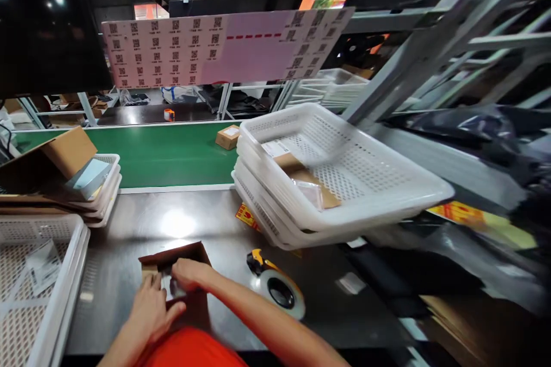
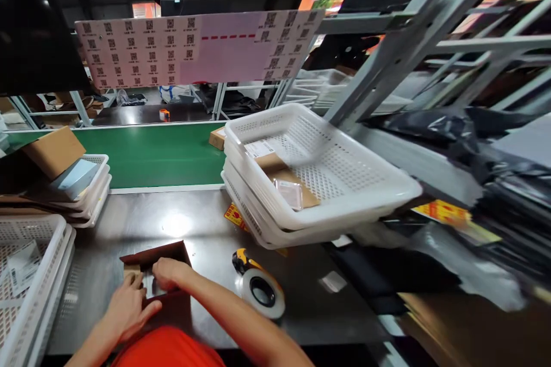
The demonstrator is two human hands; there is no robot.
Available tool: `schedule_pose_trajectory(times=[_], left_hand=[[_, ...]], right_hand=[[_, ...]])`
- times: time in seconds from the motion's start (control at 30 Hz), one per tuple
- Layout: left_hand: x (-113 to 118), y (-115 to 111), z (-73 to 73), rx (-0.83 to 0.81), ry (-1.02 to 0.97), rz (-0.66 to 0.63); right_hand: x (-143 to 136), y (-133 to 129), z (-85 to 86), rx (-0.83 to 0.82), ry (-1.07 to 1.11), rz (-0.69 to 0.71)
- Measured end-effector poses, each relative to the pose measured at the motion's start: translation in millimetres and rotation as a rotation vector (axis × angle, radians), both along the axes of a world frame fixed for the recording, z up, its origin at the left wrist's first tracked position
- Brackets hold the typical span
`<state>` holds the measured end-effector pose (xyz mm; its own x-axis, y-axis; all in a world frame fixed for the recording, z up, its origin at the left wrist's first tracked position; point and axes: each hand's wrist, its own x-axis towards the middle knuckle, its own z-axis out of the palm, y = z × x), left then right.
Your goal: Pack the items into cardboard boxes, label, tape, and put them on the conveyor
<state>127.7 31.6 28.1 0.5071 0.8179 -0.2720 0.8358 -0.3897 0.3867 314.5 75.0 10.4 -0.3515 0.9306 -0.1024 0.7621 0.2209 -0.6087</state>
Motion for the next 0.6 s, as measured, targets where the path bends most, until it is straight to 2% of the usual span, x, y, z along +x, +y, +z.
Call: schedule_pose_trajectory(times=[0.07,0.17,0.2,0.23,0.27,0.33,0.4,0.47,0.57,0.6], left_hand=[[7,2,7.1,-0.022,0.043,-0.028],[12,0,4.1,0.01,0.064,-0.004],[12,-2,0.8,0.023,0.073,0.005],[11,-3,-2.9,0.028,0.083,0.013],[10,-4,-6.8,0.025,0.084,0.013],[4,-1,-14.4,0.039,0.037,-0.035],[-1,10,-21.5,0.126,-0.042,-0.104],[-2,24,-28.9,0.269,-0.076,-0.076],[0,37,-44.1,0.412,-0.025,0.107],[-2,35,-51.3,0.415,-0.018,0.119]], right_hand=[[25,-21,14.5,0.04,-0.011,-0.022],[56,-61,23.9,0.149,0.005,-0.339],[62,-72,23.2,0.133,0.008,-0.384],[65,-82,21.2,0.088,0.004,-0.358],[66,-88,18.6,0.026,-0.013,-0.264],[64,-89,13.2,-0.053,-0.058,-0.057],[58,-78,8.4,-0.059,-0.097,0.013],[50,-63,1.9,-0.009,-0.087,-0.029],[39,-52,-16.3,0.108,-0.069,-0.214],[38,-54,-24.4,0.155,-0.07,-0.295]])
